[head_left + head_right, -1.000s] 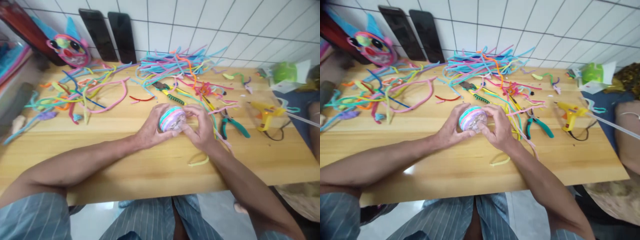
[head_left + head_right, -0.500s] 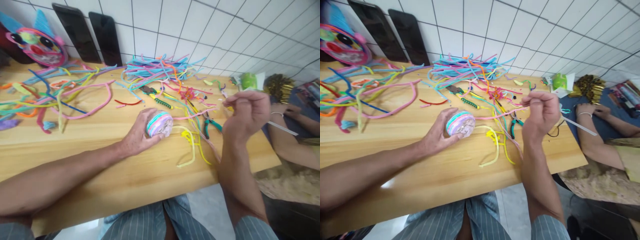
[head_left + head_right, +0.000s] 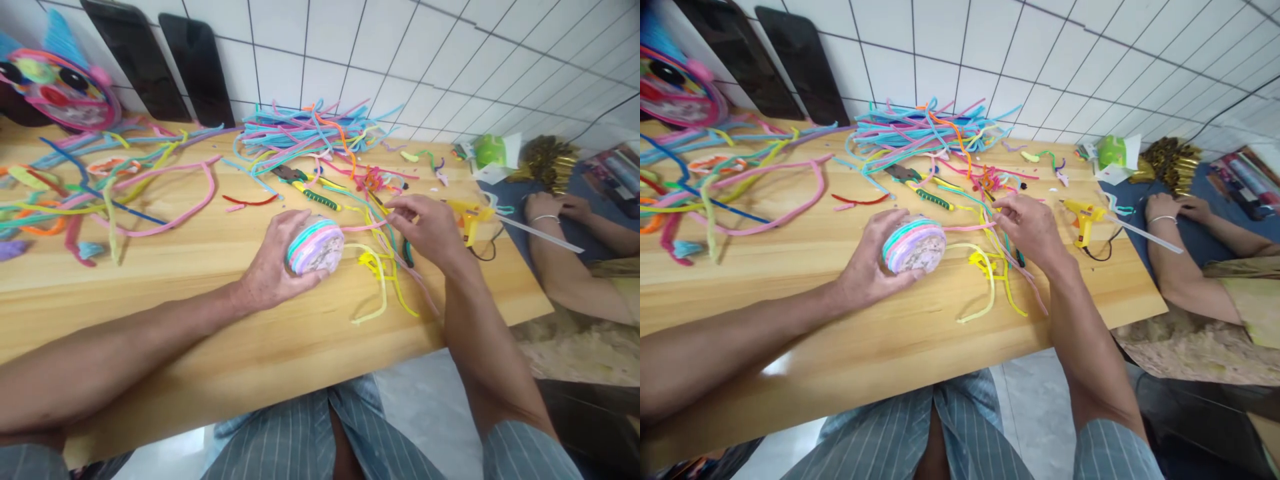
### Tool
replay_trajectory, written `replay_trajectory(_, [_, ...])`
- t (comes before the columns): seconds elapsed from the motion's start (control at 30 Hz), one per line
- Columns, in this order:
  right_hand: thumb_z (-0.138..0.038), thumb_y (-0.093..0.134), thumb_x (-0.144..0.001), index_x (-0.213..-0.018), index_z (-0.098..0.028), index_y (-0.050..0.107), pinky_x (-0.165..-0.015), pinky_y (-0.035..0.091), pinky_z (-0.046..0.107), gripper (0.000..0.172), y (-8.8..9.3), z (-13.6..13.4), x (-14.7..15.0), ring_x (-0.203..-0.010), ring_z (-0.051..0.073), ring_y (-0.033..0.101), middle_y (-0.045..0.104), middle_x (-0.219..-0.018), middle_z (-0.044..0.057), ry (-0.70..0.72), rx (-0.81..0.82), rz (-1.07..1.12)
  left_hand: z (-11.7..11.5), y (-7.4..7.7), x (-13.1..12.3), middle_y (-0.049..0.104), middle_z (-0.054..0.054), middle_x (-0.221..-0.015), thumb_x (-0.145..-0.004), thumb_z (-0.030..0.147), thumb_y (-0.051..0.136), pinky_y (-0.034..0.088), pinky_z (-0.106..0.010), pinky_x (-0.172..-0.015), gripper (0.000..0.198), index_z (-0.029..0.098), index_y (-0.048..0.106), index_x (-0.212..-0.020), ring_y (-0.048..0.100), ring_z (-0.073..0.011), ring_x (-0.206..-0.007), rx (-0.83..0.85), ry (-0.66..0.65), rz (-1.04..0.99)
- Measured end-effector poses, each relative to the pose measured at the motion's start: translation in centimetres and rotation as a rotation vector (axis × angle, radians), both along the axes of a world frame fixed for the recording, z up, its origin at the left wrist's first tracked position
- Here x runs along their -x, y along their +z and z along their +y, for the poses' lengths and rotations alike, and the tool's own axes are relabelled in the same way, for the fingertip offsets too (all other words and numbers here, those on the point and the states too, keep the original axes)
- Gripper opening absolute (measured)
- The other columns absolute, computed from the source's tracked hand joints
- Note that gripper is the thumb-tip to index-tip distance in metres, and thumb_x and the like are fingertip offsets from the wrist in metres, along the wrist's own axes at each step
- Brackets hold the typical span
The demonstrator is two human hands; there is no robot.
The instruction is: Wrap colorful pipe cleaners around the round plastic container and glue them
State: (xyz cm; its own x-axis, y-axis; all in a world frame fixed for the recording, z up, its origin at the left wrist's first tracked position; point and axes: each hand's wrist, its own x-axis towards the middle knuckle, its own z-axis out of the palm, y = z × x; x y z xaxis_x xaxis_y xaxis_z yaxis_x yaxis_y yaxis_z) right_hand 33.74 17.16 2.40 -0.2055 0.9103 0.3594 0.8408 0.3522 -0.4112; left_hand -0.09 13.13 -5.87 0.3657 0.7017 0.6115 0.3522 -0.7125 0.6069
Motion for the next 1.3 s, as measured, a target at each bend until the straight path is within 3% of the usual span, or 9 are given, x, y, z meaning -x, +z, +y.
replay_trajectory(0.1, [-0.029,0.074,-0.093,-0.106,-0.029,0.087,-0.082,0.062,0.039,0.018,0.8,-0.6,0.0,-0.083,0.022,0.077,0.085,-0.092,0.003,-0.03,-0.062,0.012,0.3,-0.1,0.2,0.056,-0.016,-0.16,-0.093,0.047,0.087,0.05,-0.06,-0.131,0.09,0.028,0.038,-0.167,0.057,-0.0355,-0.153,-0.006,0.012,-0.004])
replay_trajectory(0.27, [-0.04,0.078,-0.093,-0.097,-0.028,0.087,-0.082,0.064,0.046,0.015,2.2,-3.1,-2.8,-0.082,0.027,0.078,0.087,-0.095,0.006,-0.234,-0.166,0.2,0.7,-0.5,-0.2,0.057,-0.015,-0.158,-0.091,0.051,0.088,0.051,-0.058,-0.129,0.087,0.027,0.042,-0.162,0.058,-0.0352,-0.15,0.086,0.047,0.008])
replay_trajectory(0.5, [-0.054,0.077,-0.086,-0.088,-0.029,0.083,-0.093,0.064,0.059,0.026,0.1,-3.2,-5.0,-0.091,0.035,0.079,0.083,-0.092,0.007,-0.518,-0.17,0.401,0.3,0.0,-0.4,0.058,-0.017,-0.156,-0.094,0.048,0.084,0.051,-0.06,-0.129,0.086,0.026,0.039,-0.164,0.058,-0.0357,-0.15,0.019,-0.001,-0.047])
replay_trajectory(0.63, [-0.059,0.076,-0.077,-0.071,-0.028,0.079,-0.073,0.063,0.05,0.032,-0.1,-4.3,-5.7,-0.074,0.032,0.075,0.079,-0.073,0.007,-0.58,-0.096,0.37,0.0,0.0,-0.3,0.058,-0.016,-0.154,-0.094,0.042,0.084,0.057,-0.058,-0.124,0.081,0.027,0.041,-0.161,0.059,-0.0355,-0.149,0.08,0.029,-0.035])
replay_trajectory(0.8, [-0.069,0.073,-0.075,-0.053,-0.031,0.066,-0.057,0.05,0.043,0.045,-1.7,-7.5,-9.5,-0.055,0.027,0.062,0.065,-0.052,0.005,-0.741,0.028,0.301,0.0,-0.1,-0.4,0.056,-0.018,-0.157,-0.096,0.039,0.082,0.056,-0.059,-0.126,0.078,0.026,0.041,-0.161,0.059,-0.0357,-0.15,0.118,0.014,0.0])
replay_trajectory(0.9, [-0.071,0.076,-0.07,-0.064,-0.03,0.069,-0.061,0.052,0.045,0.042,-3.1,-8.7,-12.4,-0.064,0.029,0.066,0.074,-0.065,0.009,-0.888,0.05,0.26,0.0,-0.3,-0.2,0.056,-0.018,-0.159,-0.096,0.038,0.083,0.055,-0.06,-0.128,0.08,0.027,0.04,-0.162,0.059,-0.0366,-0.152,0.131,0.013,0.012])
replay_trajectory(0.97, [-0.068,0.077,-0.069,-0.08,-0.026,0.073,-0.076,0.059,0.049,0.044,-4.0,-8.5,-14.0,-0.081,0.033,0.073,0.081,-0.085,0.014,-0.95,0.055,0.248,0.0,-0.5,-0.1,0.056,-0.017,-0.16,-0.094,0.04,0.086,0.054,-0.061,-0.128,0.083,0.028,0.04,-0.163,0.059,-0.0371,-0.153,0.131,0.016,0.014])
replay_trajectory(1.13, [-0.056,0.083,-0.071,-0.117,-0.018,0.075,-0.107,0.059,0.052,0.06,-5.2,-5.6,-16.6,-0.113,0.035,0.075,0.08,-0.13,0.021,-0.946,0.09,0.243,0.2,-0.9,0.2,0.056,-0.016,-0.161,-0.091,0.044,0.09,0.053,-0.063,-0.13,0.089,0.028,0.041,-0.163,0.058,-0.0384,-0.154,0.142,0.018,0.039])
replay_trajectory(1.3, [-0.054,0.083,-0.076,-0.121,-0.018,0.075,-0.1,0.061,0.045,0.057,-5.4,-2.1,-17.7,-0.107,0.03,0.075,0.082,-0.124,0.017,-0.879,0.175,0.273,0.2,-0.9,0.3,0.055,-0.016,-0.162,-0.092,0.045,0.088,0.053,-0.061,-0.131,0.087,0.029,0.041,-0.164,0.058,-0.0376,-0.155,0.169,0.013,0.039])
